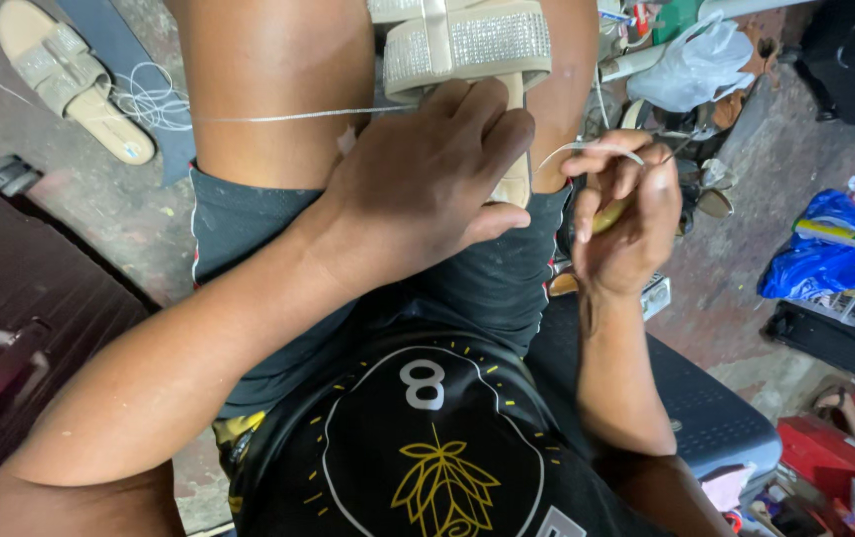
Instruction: The person sews a beige slide sandal using a curved awl and white thread. They repeatedly pierce the sole and pull the thread through to attach the upper strap, working on the sandal while it rests on their lap.
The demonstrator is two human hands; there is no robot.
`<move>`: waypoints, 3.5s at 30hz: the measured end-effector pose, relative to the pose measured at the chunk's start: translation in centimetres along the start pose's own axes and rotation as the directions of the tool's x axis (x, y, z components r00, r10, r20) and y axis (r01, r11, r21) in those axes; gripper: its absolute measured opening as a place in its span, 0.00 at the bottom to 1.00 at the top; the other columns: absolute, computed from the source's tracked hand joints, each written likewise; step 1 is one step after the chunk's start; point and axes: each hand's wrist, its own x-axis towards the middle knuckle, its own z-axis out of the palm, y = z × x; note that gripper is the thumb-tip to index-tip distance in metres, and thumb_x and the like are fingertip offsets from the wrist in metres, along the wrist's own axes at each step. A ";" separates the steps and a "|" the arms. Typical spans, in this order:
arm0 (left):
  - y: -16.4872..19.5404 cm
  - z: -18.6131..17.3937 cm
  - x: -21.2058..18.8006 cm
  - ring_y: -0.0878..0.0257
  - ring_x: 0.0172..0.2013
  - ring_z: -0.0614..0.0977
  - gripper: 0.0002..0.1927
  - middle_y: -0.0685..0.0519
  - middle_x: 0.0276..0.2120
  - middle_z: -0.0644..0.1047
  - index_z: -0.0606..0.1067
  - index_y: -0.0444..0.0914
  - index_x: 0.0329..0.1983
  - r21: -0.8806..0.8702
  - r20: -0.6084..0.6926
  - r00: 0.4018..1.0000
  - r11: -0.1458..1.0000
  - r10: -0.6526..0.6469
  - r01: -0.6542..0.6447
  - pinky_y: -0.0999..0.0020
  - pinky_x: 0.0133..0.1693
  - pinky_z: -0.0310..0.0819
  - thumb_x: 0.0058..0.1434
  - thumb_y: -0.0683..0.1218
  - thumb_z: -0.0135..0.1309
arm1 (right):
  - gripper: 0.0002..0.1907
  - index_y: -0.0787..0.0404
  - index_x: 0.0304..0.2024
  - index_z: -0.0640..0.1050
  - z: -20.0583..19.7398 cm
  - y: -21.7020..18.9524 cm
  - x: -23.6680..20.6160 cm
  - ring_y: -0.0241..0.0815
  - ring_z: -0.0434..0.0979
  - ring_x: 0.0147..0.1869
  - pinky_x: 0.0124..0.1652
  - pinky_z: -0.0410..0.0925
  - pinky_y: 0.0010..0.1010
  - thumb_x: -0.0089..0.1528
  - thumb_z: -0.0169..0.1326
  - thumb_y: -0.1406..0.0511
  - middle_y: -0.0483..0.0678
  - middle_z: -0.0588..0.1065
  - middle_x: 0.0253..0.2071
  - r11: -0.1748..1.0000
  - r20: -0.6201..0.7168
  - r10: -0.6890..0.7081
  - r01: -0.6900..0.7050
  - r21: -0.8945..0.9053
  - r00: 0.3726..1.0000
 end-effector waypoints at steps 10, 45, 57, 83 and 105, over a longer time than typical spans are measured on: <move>0.1 -0.6 -0.2 0.49 0.36 0.77 0.32 0.48 0.35 0.71 0.67 0.34 0.46 -0.198 0.009 0.967 0.948 -0.254 0.251 0.53 0.37 0.73 0.50 0.52 0.74 | 0.16 0.69 0.46 0.76 -0.3 -2.3 0.3 0.37 0.74 0.34 0.29 0.63 0.21 0.78 0.49 0.60 0.54 0.76 0.40 0.906 0.034 0.024 -0.007 -0.424 0.999; 0.7 2.1 -3.2 0.64 0.33 0.70 0.25 0.55 0.36 0.67 0.64 0.38 0.38 -0.691 0.015 0.850 0.609 -0.526 0.389 0.71 0.38 0.70 0.49 0.39 0.71 | 0.09 0.65 0.55 0.79 6.6 -5.4 -0.5 0.34 0.76 0.45 0.48 0.69 0.23 0.74 0.54 0.71 0.49 0.77 0.42 0.591 0.242 -0.037 0.216 -0.777 0.970; 0.3 2.2 -3.8 0.64 0.38 0.72 0.24 0.53 0.39 0.67 0.63 0.38 0.40 -0.752 -0.001 0.910 0.601 -0.414 0.273 0.70 0.42 0.73 0.52 0.36 0.68 | 0.14 0.62 0.52 0.83 7.5 -6.5 -0.7 0.32 0.73 0.34 0.37 0.66 0.23 0.65 0.58 0.75 0.46 0.76 0.33 0.464 0.337 0.192 0.217 -0.859 0.922; -0.3 1.9 -3.9 0.50 0.47 0.72 0.25 0.48 0.42 0.67 0.63 0.38 0.42 -0.627 -0.032 0.925 0.728 -0.379 0.277 0.57 0.49 0.70 0.54 0.43 0.69 | 0.18 0.57 0.53 0.82 9.1 -9.7 4.0 0.36 0.75 0.27 0.30 0.68 0.28 0.62 0.57 0.74 0.48 0.75 0.29 0.331 0.439 0.453 0.311 -0.891 0.776; -1.5 0.7 -2.9 0.54 0.44 0.76 0.21 0.48 0.44 0.69 0.66 0.38 0.44 -0.606 0.045 0.959 0.755 -0.281 0.250 0.60 0.48 0.72 0.57 0.40 0.67 | 0.18 0.53 0.49 0.84 9.0 -9.6 6.1 0.42 0.78 0.27 0.28 0.70 0.33 0.57 0.59 0.71 0.44 0.80 0.36 0.156 0.585 0.444 0.585 -0.796 0.678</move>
